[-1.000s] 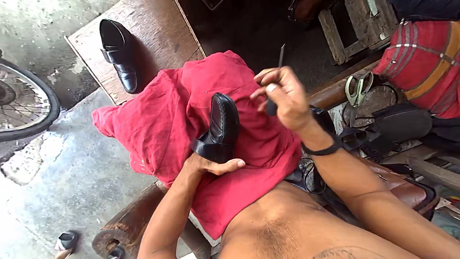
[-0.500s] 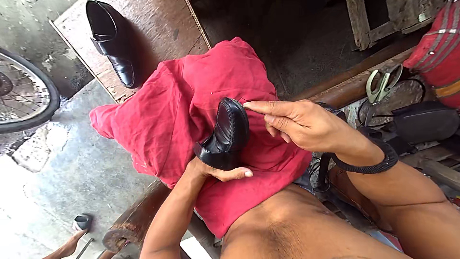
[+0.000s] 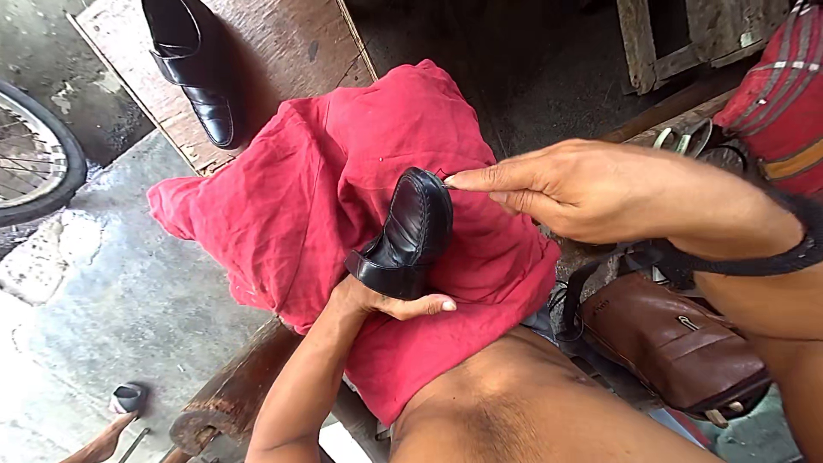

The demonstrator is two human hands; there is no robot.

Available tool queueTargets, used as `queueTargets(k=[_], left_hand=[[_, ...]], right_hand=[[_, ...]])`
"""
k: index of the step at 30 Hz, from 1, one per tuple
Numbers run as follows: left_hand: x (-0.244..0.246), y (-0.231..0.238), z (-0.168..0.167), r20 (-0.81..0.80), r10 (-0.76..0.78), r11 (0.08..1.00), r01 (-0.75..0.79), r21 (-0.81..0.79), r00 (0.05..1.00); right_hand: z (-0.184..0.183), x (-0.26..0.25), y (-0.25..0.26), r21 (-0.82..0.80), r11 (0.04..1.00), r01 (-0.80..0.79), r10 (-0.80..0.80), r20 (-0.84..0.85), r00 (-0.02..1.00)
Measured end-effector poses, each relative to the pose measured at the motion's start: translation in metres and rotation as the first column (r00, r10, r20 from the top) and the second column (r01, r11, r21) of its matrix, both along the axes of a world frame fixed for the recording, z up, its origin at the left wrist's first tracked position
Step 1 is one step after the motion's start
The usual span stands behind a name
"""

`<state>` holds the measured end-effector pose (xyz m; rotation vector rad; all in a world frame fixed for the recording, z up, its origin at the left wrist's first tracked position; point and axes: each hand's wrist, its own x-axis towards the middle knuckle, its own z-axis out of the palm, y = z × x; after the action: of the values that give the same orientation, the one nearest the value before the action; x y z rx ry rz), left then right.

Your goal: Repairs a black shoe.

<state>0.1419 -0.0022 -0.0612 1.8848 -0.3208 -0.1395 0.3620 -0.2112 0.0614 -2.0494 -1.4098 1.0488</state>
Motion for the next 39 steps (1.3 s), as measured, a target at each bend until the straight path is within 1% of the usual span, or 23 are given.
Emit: queueTargets(k=[2, 5, 11, 14, 18, 19, 21, 22, 24, 27, 29, 32, 34, 37, 39], left_hand=[[0.0, -0.001, 0.001, -0.01, -0.002, 0.999, 0.003, 0.036, 1.0], [0.001, -0.002, 0.004, -0.012, 0.018, 0.993, -0.016, 0.12, 1.0], [0.001, -0.002, 0.002, 0.004, 0.031, 0.972, -0.031, 0.235, 1.0], [0.001, -0.002, 0.003, -0.016, 0.024, 0.969, -0.019, 0.248, 1.0], [0.0, -0.002, 0.001, -0.014, 0.041, 0.976, -0.037, 0.213, 0.999], [-0.001, -0.001, 0.001, -0.011, 0.054, 0.982, -0.051, 0.181, 0.998], [-0.001, 0.0, 0.002, 0.005, 0.066, 0.991, -0.066, 0.119, 0.998], [0.0, 0.0, 0.002, 0.008, 0.061, 0.993, -0.062, 0.1, 0.998], [-0.002, 0.0, 0.001, -0.007, 0.06, 0.995, -0.059, 0.081, 0.998], [-0.003, 0.001, 0.002, -0.024, 0.052, 0.994, -0.049, 0.093, 0.998], [-0.002, 0.002, 0.004, -0.025, 0.042, 0.995, -0.04, 0.094, 0.999], [-0.002, 0.003, 0.005, -0.022, 0.052, 0.995, -0.05, 0.083, 0.998], [-0.001, 0.004, 0.006, -0.034, 0.049, 0.996, -0.047, 0.071, 0.998], [0.0, 0.003, 0.008, -0.041, 0.046, 0.995, -0.042, 0.091, 0.998], [0.002, 0.004, 0.009, -0.042, 0.03, 0.995, -0.025, 0.097, 0.999]], right_hand=[[0.012, 0.01, 0.007, -0.079, 0.992, -0.1, 0.106, 0.081, 0.991], [0.031, 0.022, 0.022, -0.167, 0.962, -0.217, 0.249, 0.203, 0.947], [0.048, 0.037, 0.056, -0.278, 0.876, -0.395, 0.459, 0.225, 0.86], [0.05, 0.038, 0.064, -0.268, 0.857, -0.44, 0.501, 0.228, 0.835], [0.047, 0.038, 0.065, -0.282, 0.864, -0.418, 0.482, 0.217, 0.849], [0.045, 0.039, 0.065, -0.271, 0.868, -0.416, 0.472, 0.187, 0.862], [0.038, 0.049, 0.064, -0.19, 0.883, -0.429, 0.452, 0.091, 0.888], [0.031, 0.056, 0.063, -0.12, 0.896, -0.428, 0.433, 0.022, 0.901], [0.01, 0.065, 0.055, 0.039, 0.935, -0.351, 0.352, -0.194, 0.916], [-0.026, 0.069, 0.044, 0.223, 0.941, -0.254, 0.328, -0.412, 0.85], [-0.043, 0.065, 0.041, 0.295, 0.939, -0.177, 0.309, -0.494, 0.813], [-0.061, 0.063, 0.04, 0.383, 0.915, -0.129, 0.335, -0.539, 0.773], [-0.065, 0.063, 0.04, 0.425, 0.898, -0.114, 0.349, -0.53, 0.773], [-0.058, 0.065, 0.041, 0.434, 0.888, -0.153, 0.358, -0.44, 0.823], [-0.041, 0.067, 0.04, 0.377, 0.898, -0.228, 0.36, -0.329, 0.873]])
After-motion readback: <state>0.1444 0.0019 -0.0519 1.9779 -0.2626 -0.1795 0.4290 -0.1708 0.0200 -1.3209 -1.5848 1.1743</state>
